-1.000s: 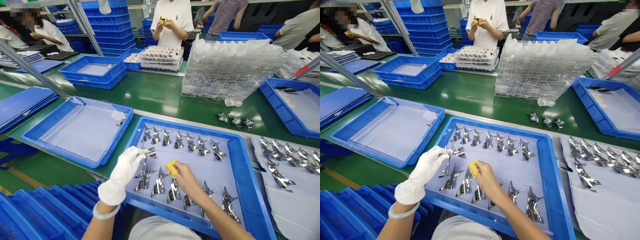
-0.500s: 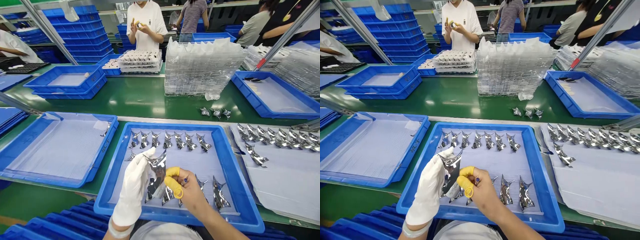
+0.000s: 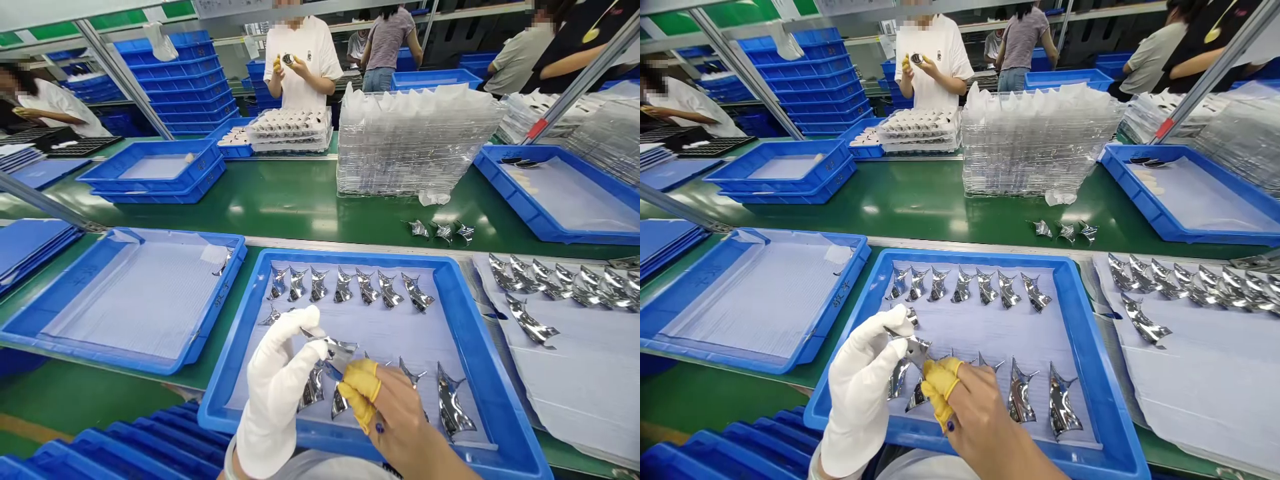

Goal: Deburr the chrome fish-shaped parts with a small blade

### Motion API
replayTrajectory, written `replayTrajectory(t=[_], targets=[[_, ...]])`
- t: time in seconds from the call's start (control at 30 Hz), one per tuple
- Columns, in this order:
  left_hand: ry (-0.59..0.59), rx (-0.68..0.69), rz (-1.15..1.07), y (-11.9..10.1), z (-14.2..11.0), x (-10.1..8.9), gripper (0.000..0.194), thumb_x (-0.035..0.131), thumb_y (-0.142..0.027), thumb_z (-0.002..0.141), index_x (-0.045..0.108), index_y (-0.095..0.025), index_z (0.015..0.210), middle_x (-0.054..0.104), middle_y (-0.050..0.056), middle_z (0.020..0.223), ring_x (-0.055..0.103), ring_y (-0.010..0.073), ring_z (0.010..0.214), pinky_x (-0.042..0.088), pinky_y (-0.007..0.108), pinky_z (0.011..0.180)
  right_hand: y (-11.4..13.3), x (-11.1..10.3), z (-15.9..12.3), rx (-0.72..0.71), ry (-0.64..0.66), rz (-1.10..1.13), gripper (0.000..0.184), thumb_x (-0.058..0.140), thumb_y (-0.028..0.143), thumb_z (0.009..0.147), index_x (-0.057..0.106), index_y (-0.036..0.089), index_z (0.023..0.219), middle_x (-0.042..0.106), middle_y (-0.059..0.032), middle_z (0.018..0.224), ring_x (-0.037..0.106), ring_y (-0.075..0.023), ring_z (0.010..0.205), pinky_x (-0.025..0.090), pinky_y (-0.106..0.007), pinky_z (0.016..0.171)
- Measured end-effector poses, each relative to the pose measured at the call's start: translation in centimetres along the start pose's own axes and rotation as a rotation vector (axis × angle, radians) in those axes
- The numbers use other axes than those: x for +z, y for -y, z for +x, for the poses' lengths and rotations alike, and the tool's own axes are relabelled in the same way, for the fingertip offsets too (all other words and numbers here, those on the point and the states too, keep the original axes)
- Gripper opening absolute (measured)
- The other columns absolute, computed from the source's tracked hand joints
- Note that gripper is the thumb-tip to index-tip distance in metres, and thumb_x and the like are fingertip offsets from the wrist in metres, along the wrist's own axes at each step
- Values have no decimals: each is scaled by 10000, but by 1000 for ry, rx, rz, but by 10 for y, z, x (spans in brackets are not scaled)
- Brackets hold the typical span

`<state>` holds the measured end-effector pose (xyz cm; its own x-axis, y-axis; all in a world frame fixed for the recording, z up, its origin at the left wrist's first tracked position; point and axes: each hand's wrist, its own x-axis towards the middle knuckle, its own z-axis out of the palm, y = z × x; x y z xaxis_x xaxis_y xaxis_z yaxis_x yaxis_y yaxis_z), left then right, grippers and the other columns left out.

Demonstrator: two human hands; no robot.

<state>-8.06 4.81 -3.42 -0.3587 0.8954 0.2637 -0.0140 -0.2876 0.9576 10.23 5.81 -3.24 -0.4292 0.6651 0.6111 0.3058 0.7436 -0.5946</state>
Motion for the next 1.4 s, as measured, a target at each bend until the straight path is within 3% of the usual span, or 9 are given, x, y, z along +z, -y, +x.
replayTrajectory(t=[0.2, 0.33, 0.47, 0.6, 0.83, 0.97, 1.17, 1.4], targets=[[-83, 142, 91, -2, -4, -1, 227, 734, -209, 940, 804, -325, 1122, 815, 3, 1084, 718, 208, 1093, 567, 343, 1007, -6, 2, -6, -82, 9, -41, 376, 444, -38, 847, 625, 255, 997, 763, -79, 804, 694, -208, 626, 518, -292, 551], [-79, 265, 158, -6, -6, 1, 220, 726, -232, 944, 802, -332, 1125, 818, 12, 996, 719, 250, 1079, 545, 472, 1040, -13, 9, -6, -69, -50, -47, 401, 449, -66, 813, 622, 247, 995, 720, -48, 736, 703, -205, 644, 509, -280, 562], [-67, 362, 259, -10, -7, 1, 188, 721, -308, 947, 805, -321, 1114, 804, 18, 865, 743, 255, 940, 525, 551, 1054, -18, 16, -5, -40, -73, -94, 371, 438, -55, 858, 631, 237, 981, 742, -48, 770, 703, -193, 630, 504, -280, 573], [-18, 422, 288, -12, -8, 1, 226, 689, -275, 970, 787, -324, 1168, 788, -2, 805, 737, 218, 851, 493, 550, 1087, -19, 20, -4, -10, -78, -85, 291, 451, 7, 952, 609, 238, 871, 662, -5, 643, 622, -172, 526, 428, -268, 506], [-46, 371, 276, -15, -9, 3, 218, 689, -281, 967, 787, -328, 1156, 792, 2, 824, 736, 226, 867, 486, 557, 1093, -16, 21, -3, 30, -43, -5, 237, 486, 103, 1040, 609, 228, 879, 686, -14, 694, 600, -158, 561, 433, -266, 547], [-67, 324, 275, -17, -10, 4, 213, 701, -280, 954, 795, -331, 1140, 789, 6, 805, 738, 240, 863, 510, 551, 1073, -14, 20, -1, 36, -48, 6, 241, 482, 123, 1050, 609, 232, 876, 643, 9, 637, 539, -150, 518, 431, -267, 538], [-22, 401, 304, -17, -9, 3, 250, 675, -247, 973, 779, -330, 1184, 775, -8, 796, 724, 215, 825, 496, 550, 1079, -14, 22, 5, 137, -29, 197, 321, 463, 201, 1081, 561, 231, 776, 585, 14, 646, 487, -137, 538, 376, -256, 500], [21, 468, 334, -17, -8, 0, 300, 684, -196, 957, 768, -339, 1207, 777, -17, 801, 700, 188, 766, 489, 540, 1087, -15, 25, 6, 227, 21, 368, 320, 473, 260, 1087, 601, 222, 797, 659, -24, 707, 572, -160, 631, 461, -268, 574]])
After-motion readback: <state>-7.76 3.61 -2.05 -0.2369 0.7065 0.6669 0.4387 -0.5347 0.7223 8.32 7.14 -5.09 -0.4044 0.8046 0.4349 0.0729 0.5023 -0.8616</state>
